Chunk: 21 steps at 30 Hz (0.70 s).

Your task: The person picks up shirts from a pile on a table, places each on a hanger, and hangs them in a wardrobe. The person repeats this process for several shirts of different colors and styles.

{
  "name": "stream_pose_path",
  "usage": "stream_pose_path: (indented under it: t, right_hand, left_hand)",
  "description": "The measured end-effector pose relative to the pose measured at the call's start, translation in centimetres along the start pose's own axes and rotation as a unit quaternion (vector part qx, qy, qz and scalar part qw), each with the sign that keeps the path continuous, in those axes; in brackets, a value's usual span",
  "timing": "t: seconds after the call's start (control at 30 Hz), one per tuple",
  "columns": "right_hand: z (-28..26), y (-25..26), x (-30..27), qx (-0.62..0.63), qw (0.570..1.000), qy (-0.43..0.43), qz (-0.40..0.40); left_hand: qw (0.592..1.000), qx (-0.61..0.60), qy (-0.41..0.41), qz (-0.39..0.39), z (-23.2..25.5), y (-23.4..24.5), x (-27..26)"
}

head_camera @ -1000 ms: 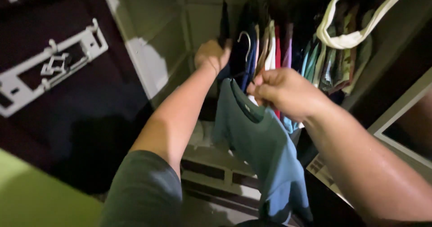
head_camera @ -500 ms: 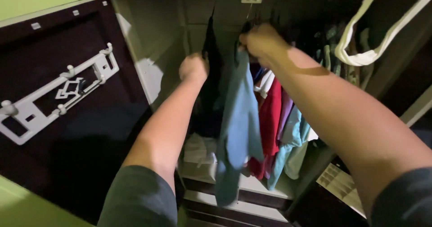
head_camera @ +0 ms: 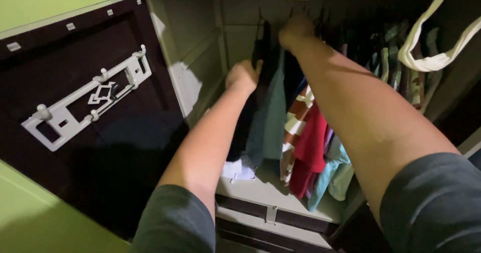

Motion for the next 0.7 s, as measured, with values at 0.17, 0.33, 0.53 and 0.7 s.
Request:
stream_pose_path:
  t: [0.17,0.33,0.53,0.7]
  right_hand:
    - [-0.6,0.9,-5.3,-0.148,0.978,0.101,-0.105]
    - [1.6,1.3,-14.8,-0.355,0.854,0.151,-0.349]
    - [4.2,3.7,-24.0,-0.587,0.597,0.284,-0.468]
    - [3.7,4.5,-28.4,-0.467,0.567,0.358,-0.577]
  left_hand:
    - [0.996,-0.073,0.042,0.01,-2.8,-4.7,-1.3]
    - [0.982,-0.142,0.119,0.049,-6.8,-12.3,-4.1]
    - [0.983,-0.144,0.072,-0.084,-7.3,-13.1,-10.4]
    - [0.986,-0.123,0.006,-0.109,-5.5,-10.4,-13.9]
Point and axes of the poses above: each hand's wrist, its own x-axis towards the middle knuckle, its own y-axis out of the back of the hand, z = x × y, the point moved 5 cm from there along x, towards the middle knuckle, and after that the axes turned 2 degrees about -y, right-handed, at the moved point
